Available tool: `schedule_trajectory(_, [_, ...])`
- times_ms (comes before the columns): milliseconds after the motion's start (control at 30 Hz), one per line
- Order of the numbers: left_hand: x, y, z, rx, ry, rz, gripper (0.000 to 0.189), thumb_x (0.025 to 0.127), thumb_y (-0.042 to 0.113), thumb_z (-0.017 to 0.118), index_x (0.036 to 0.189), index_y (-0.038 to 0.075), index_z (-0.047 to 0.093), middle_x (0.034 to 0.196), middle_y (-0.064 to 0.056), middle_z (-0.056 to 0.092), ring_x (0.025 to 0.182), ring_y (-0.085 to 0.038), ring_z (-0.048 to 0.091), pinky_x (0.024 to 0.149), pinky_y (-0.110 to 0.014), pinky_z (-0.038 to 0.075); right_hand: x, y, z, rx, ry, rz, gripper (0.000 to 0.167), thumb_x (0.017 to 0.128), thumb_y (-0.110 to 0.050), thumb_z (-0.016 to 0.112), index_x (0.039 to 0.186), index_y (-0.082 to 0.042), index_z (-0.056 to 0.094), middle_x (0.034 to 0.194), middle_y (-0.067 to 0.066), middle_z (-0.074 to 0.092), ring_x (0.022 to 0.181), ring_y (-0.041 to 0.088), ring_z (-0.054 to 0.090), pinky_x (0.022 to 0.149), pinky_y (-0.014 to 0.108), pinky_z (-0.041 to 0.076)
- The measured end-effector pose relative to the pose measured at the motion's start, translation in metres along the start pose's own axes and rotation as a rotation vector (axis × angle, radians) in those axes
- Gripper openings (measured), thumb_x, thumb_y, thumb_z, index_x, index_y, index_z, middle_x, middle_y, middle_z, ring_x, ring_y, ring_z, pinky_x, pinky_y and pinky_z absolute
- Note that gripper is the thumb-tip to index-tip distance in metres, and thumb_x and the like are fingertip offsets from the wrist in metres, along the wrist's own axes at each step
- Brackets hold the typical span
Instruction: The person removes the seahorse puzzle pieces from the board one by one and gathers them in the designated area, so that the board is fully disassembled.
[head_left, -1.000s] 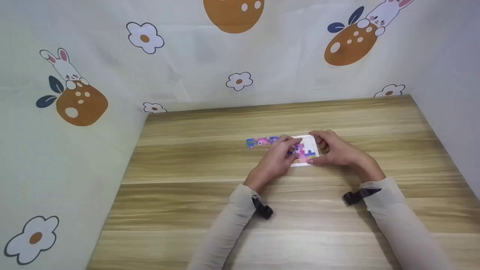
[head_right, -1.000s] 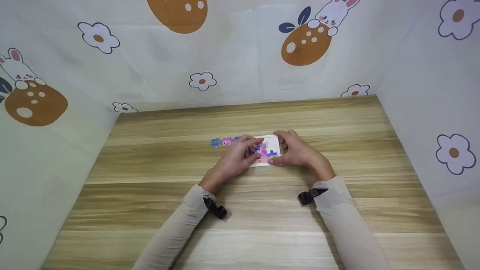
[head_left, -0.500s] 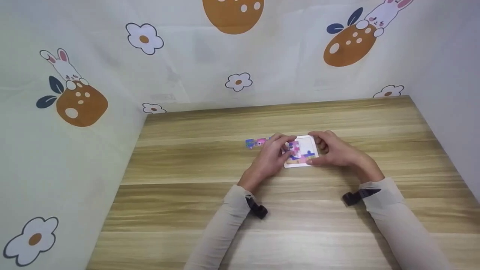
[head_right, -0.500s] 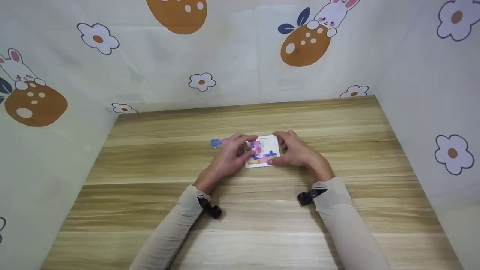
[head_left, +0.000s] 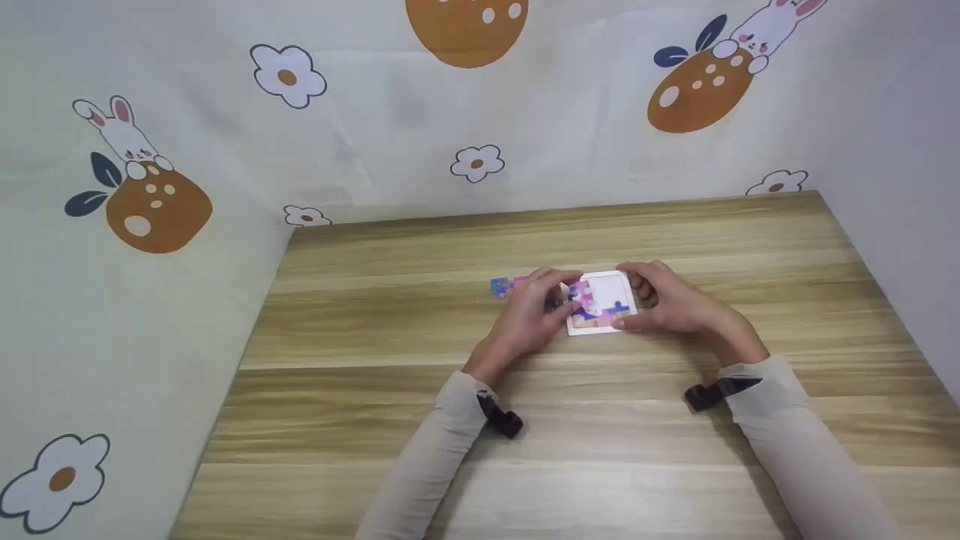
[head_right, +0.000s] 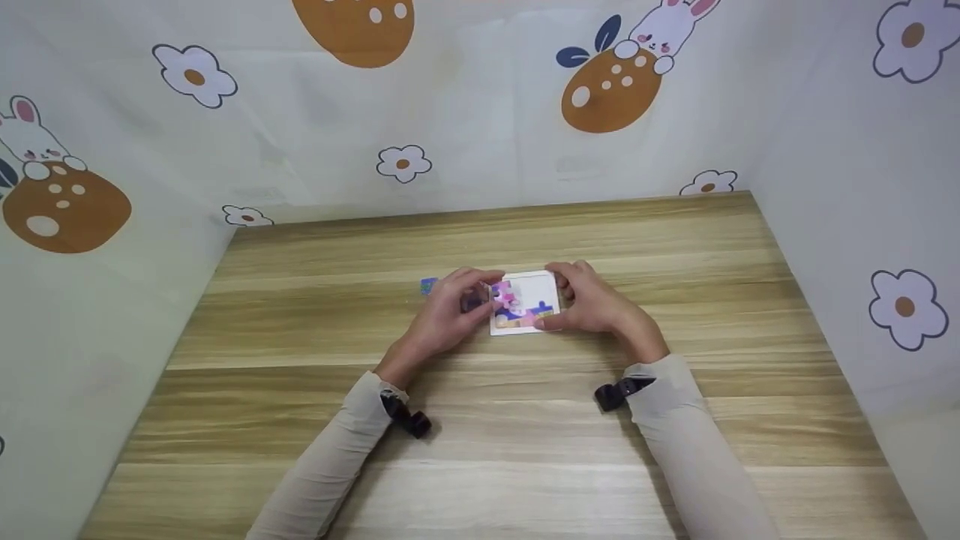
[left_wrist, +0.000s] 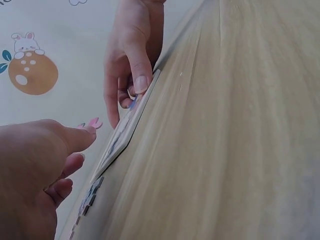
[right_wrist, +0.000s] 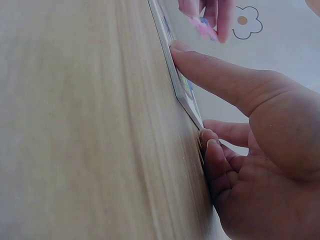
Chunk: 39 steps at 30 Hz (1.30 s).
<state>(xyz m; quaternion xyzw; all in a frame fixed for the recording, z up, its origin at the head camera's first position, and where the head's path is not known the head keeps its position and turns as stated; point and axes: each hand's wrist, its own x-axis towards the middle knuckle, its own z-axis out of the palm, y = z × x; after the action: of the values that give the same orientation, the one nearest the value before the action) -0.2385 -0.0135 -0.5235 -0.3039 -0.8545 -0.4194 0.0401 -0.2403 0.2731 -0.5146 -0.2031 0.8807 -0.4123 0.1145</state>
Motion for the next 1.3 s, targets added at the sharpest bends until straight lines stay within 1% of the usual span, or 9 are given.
schedule_trajectory(133, [-0.004, -0.003, -0.004, 0.006, 0.014, 0.005, 0.045, 0.099, 0.013, 0.08, 0.142, 0.011, 0.069, 0.127, -0.007, 0.075, 0.101, -0.018, 0.072, 0.095, -0.031, 0.06, 0.0, -0.001, -0.001, 0.012, -0.004, -0.002, 0.092, 0.083, -0.019, 0.096, 0.156, 0.006, 0.046, 0.118, 0.017, 0.049, 0.103, 0.025, 0.045, 0.086, 0.025, 0.041])
schedule_trajectory(267, [-0.009, -0.007, -0.009, 0.021, 0.019, -0.023, 0.046, 0.1, 0.017, 0.079, 0.144, 0.013, 0.068, 0.13, -0.005, 0.074, 0.107, -0.016, 0.071, 0.098, -0.028, 0.058, 0.0, -0.001, -0.001, 0.001, -0.01, 0.018, 0.095, 0.083, -0.021, 0.096, 0.158, 0.005, 0.044, 0.119, 0.016, 0.048, 0.105, 0.025, 0.045, 0.088, 0.026, 0.04])
schedule_trajectory(400, [-0.014, -0.008, -0.015, 0.009, 0.028, -0.047, 0.047, 0.1, 0.019, 0.079, 0.145, 0.014, 0.068, 0.131, -0.005, 0.073, 0.112, -0.016, 0.07, 0.1, -0.029, 0.059, 0.0, 0.0, -0.001, 0.002, -0.01, 0.014, 0.095, 0.082, -0.022, 0.096, 0.157, 0.005, 0.045, 0.119, 0.017, 0.049, 0.104, 0.025, 0.045, 0.088, 0.026, 0.041])
schedule_trajectory(633, [-0.022, -0.014, -0.024, -0.009, 0.033, -0.076, 0.048, 0.1, 0.02, 0.079, 0.145, 0.016, 0.067, 0.131, -0.003, 0.071, 0.11, -0.015, 0.068, 0.1, -0.028, 0.059, 0.001, 0.0, -0.002, 0.03, -0.013, -0.009, 0.093, 0.081, -0.018, 0.097, 0.155, 0.007, 0.047, 0.117, 0.018, 0.049, 0.102, 0.025, 0.045, 0.087, 0.026, 0.041])
schedule_trajectory(700, [-0.025, -0.016, -0.027, -0.01, 0.029, -0.081, 0.048, 0.1, 0.021, 0.079, 0.146, 0.017, 0.067, 0.131, -0.003, 0.071, 0.112, -0.015, 0.068, 0.102, -0.03, 0.058, 0.001, 0.0, -0.002, 0.024, -0.015, -0.005, 0.093, 0.082, -0.019, 0.096, 0.156, 0.007, 0.046, 0.117, 0.018, 0.049, 0.103, 0.025, 0.045, 0.087, 0.026, 0.041])
schedule_trajectory(867, [-0.03, -0.022, -0.034, 0.009, 0.025, -0.1, 0.048, 0.1, 0.022, 0.079, 0.146, 0.017, 0.067, 0.132, -0.005, 0.069, 0.123, -0.02, 0.066, 0.111, -0.038, 0.054, 0.001, 0.0, -0.002, 0.006, -0.017, -0.001, 0.094, 0.082, -0.02, 0.096, 0.156, 0.006, 0.045, 0.119, 0.017, 0.048, 0.104, 0.025, 0.044, 0.087, 0.025, 0.041])
schedule_trajectory(933, [-0.031, -0.024, -0.036, 0.011, 0.031, -0.114, 0.047, 0.099, 0.021, 0.08, 0.145, 0.016, 0.068, 0.132, -0.006, 0.069, 0.126, -0.022, 0.065, 0.115, -0.04, 0.052, 0.0, 0.0, -0.002, 0.002, -0.015, -0.004, 0.094, 0.082, -0.02, 0.096, 0.156, 0.006, 0.045, 0.12, 0.016, 0.048, 0.104, 0.024, 0.045, 0.087, 0.024, 0.042])
schedule_trajectory(1067, [-0.031, -0.028, -0.039, 0.02, 0.033, -0.138, 0.047, 0.098, 0.021, 0.081, 0.142, 0.016, 0.069, 0.132, -0.006, 0.068, 0.127, -0.022, 0.065, 0.119, -0.04, 0.05, -0.001, 0.0, -0.001, 0.002, -0.008, -0.015, 0.093, 0.082, -0.02, 0.096, 0.156, 0.006, 0.046, 0.119, 0.016, 0.048, 0.104, 0.024, 0.045, 0.086, 0.023, 0.042])
schedule_trajectory(1300, [-0.031, -0.03, -0.042, 0.055, 0.004, -0.157, 0.047, 0.098, 0.02, 0.081, 0.142, 0.018, 0.069, 0.136, -0.005, 0.068, 0.132, -0.023, 0.064, 0.122, -0.041, 0.047, -0.002, -0.001, -0.001, 0.005, -0.006, -0.02, 0.093, 0.082, -0.02, 0.095, 0.156, 0.006, 0.045, 0.119, 0.017, 0.048, 0.104, 0.024, 0.045, 0.087, 0.025, 0.043])
